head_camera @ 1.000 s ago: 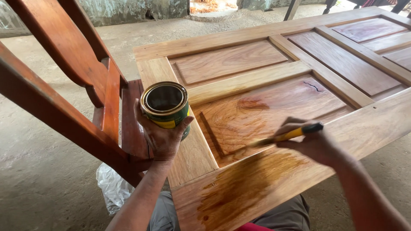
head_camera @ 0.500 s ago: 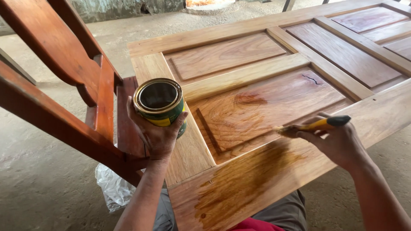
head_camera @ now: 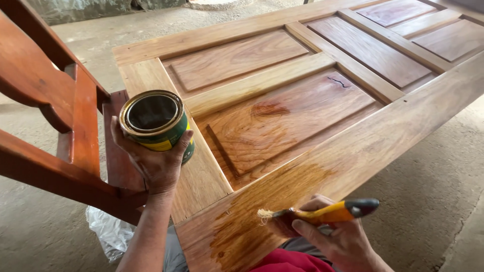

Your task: Applying a protective varnish coating to a wooden door using a paintbrush.

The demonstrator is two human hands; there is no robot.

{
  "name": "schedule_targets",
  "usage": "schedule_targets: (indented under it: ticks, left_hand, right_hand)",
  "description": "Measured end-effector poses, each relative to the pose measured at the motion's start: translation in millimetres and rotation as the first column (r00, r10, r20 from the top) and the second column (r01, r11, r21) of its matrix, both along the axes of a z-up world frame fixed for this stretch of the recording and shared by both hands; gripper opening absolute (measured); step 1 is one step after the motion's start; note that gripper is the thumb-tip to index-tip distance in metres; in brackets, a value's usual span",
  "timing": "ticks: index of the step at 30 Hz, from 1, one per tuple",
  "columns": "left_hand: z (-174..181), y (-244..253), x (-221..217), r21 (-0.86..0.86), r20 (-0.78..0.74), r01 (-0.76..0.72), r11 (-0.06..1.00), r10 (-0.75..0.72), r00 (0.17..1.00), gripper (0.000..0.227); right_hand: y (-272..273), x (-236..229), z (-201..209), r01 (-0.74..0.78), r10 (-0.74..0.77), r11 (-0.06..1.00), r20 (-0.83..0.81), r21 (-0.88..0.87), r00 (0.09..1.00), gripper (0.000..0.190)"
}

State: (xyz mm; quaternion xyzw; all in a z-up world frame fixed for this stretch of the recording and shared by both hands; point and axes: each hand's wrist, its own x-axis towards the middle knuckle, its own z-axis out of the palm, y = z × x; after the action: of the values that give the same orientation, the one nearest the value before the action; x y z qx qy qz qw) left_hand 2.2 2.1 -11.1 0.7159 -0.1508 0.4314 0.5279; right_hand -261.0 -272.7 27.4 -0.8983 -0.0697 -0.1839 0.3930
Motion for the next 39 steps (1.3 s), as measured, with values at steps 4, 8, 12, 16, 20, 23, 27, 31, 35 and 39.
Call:
schedule_targets:
  ticks: [4, 8, 12, 16, 20, 23, 27, 31, 35, 39]
  left_hand:
    - [-2.9, 0.4, 0.9, 0.019, -0.006, -0.003, 1.000, 0.003, 1.000, 0.135]
    - [-4.3, 2.7, 0.3, 0.031, -0.005, -0.024, 0.999, 0.024, 1.000, 0.135]
    - [-10.2, -4.8, 6.4, 0.001, 0.014, -0.004, 1.000, 0.004, 1.000, 0.134]
    - [-8.6, -0.5, -1.2, -0.131, 0.059, 0.022, 0.991, -0.015, 0.998, 0.126]
    - [-4.4, -3.0, 2.4, -0.127, 0.070, -0.055, 0.990, 0.064, 0.995, 0.127]
    - [0.7, -1.9, 4.3, -0.132, 0.091, -0.063, 0.989, 0.075, 0.993, 0.128]
    - [11.0, 12.9, -3.9, -0.112, 0.029, -0.074, 0.991, 0.078, 0.997, 0.128]
    - [18.7, 33.3, -7.5, -0.130, 0.004, -0.064, 0.989, 0.065, 0.998, 0.127]
    - [11.2, 47.7, 2.6, -0.104, 0.039, -0.059, 0.993, 0.063, 0.997, 0.127]
    - [3.7, 54.3, 9.0, -0.072, 0.066, -0.053, 0.996, 0.058, 0.996, 0.128]
  right_hand:
    - [-49.6, 4.4, -25.7, 0.194, -0.099, 0.901, -0.251, 0.387, 0.963, 0.015]
    - [-104.6, 3.1, -28.1, 0.515, -0.451, 0.834, -0.292, 0.198, 0.843, 0.021]
    - [-96.4, -3.7, -8.8, 0.549, -0.527, 0.835, -0.222, 0.048, 0.821, 0.021]
    - [-28.7, -5.0, -4.2, 0.572, -0.597, 0.791, -0.069, -0.216, 0.799, 0.027]
    - [43.6, -3.4, -23.3, 0.338, -0.338, 0.941, -0.174, -0.032, 0.925, 0.022]
    - [67.4, 12.9, -43.7, 0.034, -0.033, 0.999, -0.027, 0.039, 0.999, 0.019]
    - [71.8, 34.2, -35.0, -0.117, 0.101, 0.986, 0.135, 0.120, 0.986, 0.036]
    - [76.2, 69.1, 8.0, -0.469, 0.558, 0.816, -0.252, 0.338, 0.790, 0.022]
    - [104.1, 127.2, 10.5, -0.682, 0.680, 0.708, -0.439, 0.185, 0.587, 0.009]
    - [133.6, 146.9, 20.3, -0.582, 0.622, 0.782, -0.355, 0.225, 0.698, 0.011]
